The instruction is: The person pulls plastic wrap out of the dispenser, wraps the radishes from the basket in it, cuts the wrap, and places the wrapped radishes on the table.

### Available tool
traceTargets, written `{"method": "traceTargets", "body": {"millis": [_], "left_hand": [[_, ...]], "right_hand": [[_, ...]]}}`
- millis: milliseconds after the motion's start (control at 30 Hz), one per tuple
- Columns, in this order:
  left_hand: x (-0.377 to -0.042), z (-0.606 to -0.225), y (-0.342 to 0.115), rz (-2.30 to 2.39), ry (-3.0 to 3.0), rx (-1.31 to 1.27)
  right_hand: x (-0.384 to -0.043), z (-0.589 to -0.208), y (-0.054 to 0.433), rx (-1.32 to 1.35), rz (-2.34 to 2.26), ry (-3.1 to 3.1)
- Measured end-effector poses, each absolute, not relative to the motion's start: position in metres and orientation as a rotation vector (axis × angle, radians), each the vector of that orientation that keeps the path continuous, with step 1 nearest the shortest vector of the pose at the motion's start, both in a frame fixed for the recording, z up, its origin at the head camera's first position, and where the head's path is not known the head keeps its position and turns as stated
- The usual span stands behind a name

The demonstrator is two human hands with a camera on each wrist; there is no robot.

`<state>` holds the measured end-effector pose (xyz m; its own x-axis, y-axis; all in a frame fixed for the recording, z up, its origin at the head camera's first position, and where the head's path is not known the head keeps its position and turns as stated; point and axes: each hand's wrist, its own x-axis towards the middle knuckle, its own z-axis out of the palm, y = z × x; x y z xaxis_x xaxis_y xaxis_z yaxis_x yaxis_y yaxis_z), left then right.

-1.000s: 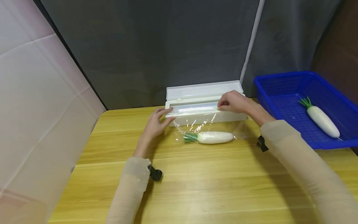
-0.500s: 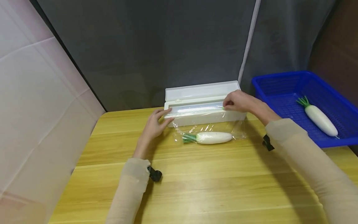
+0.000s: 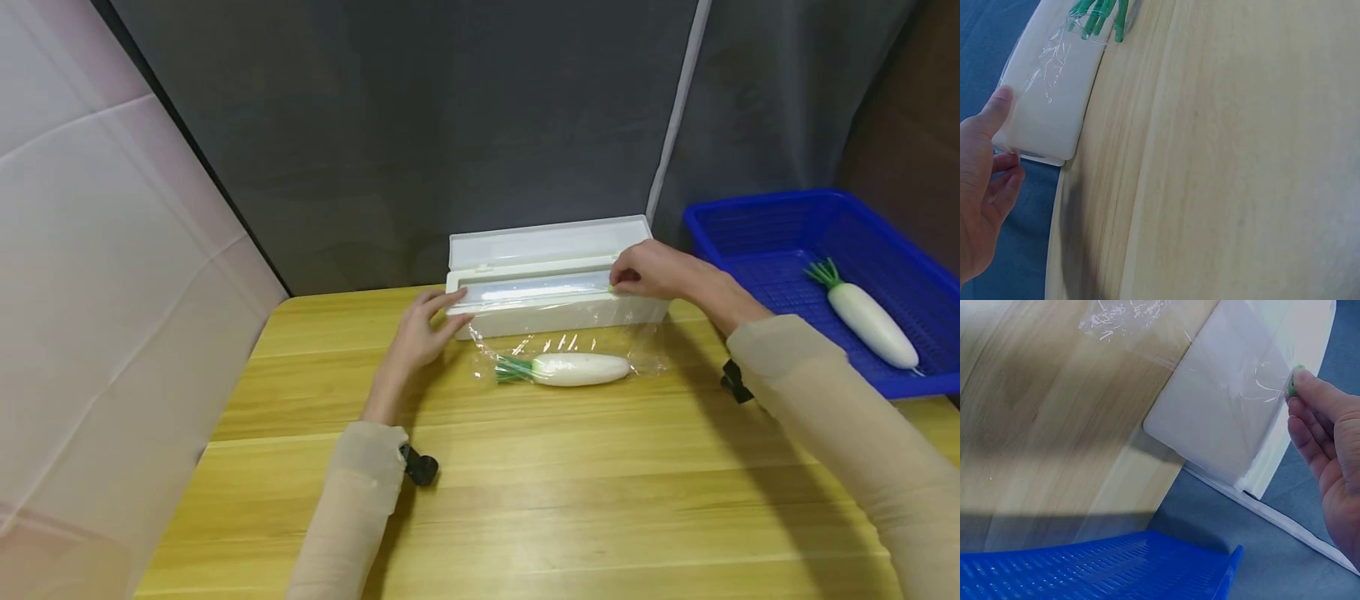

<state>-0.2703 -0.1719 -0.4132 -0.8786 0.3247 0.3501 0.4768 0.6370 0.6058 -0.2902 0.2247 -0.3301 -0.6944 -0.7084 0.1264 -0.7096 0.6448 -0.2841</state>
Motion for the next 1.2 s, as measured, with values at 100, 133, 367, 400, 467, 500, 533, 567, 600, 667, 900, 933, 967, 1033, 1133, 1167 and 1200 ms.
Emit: {"method": "traceTargets", "body": {"millis": [100, 133, 367, 400, 467, 500, 533, 567, 600, 667, 900, 933, 967, 1033, 1133, 1167, 1200], "left_hand": [[-0.270, -0.413, -0.171, -1.075, -2.646, -0.656], [-0.270, -0.413, -0.171, -1.079, -2.646, -0.655], [-0.271, -0.413, -0.170, -1.084, -2.644, -0.656], [-0.271, -0.413, -0.170, -1.086, -2.645, -0.659], [-0.271, -0.414, -0.171, -1.086, -2.646, -0.660], [-0.271, -0.414, -0.172, -1.092, -2.644, -0.659], [-0.271, -0.414, -0.173, -1.092, -2.645, -0.654], [-0.271, -0.414, -0.174, -1.094, -2.642, -0.649], [-0.271, -0.414, -0.175, -1.094, -2.639, -0.645], [-0.271, -0.414, -0.177, -1.089, -2.633, -0.645], [-0.271, -0.416, -0.179, -1.075, -2.640, -0.646], [-0.271, -0.416, -0.179, -1.076, -2.642, -0.644], [-0.271, -0.417, -0.178, -1.078, -2.645, -0.641], [-0.272, -0.417, -0.179, -1.077, -2.646, -0.638], [-0.272, -0.417, -0.179, -1.074, -2.642, -0.637], [-0.271, -0.417, -0.179, -1.075, -2.641, -0.638], [-0.271, -0.417, -0.179, -1.073, -2.638, -0.642]], "right_hand": [[-0.289, -0.329, 0.227, 1.207, 0.502, -2.865], [-0.289, -0.329, 0.229, 1.199, 0.502, -2.870], [-0.286, -0.326, 0.240, 1.208, 0.462, -2.856], [-0.285, -0.326, 0.243, 1.196, 0.458, -2.863], [-0.283, -0.325, 0.248, 1.144, 0.457, -2.893], [-0.282, -0.325, 0.250, 1.117, 0.455, -2.907], [-0.281, -0.325, 0.253, 1.099, 0.455, -2.919], [-0.281, -0.326, 0.254, 1.087, 0.458, -2.925], [-0.281, -0.326, 0.255, 1.081, 0.460, -2.925], [-0.282, -0.326, 0.257, 1.083, 0.461, -2.915], [-0.286, -0.328, 0.260, 1.127, 0.452, -2.892], [-0.286, -0.328, 0.260, 1.129, 0.453, -2.890], [-0.286, -0.328, 0.261, 1.131, 0.453, -2.887], [-0.286, -0.328, 0.261, 1.137, 0.459, -2.876], [-0.285, -0.327, 0.262, 1.132, 0.451, -2.869], [-0.285, -0.327, 0.263, 1.131, 0.446, -2.869], [-0.285, -0.327, 0.264, 1.130, 0.443, -2.871]]}}
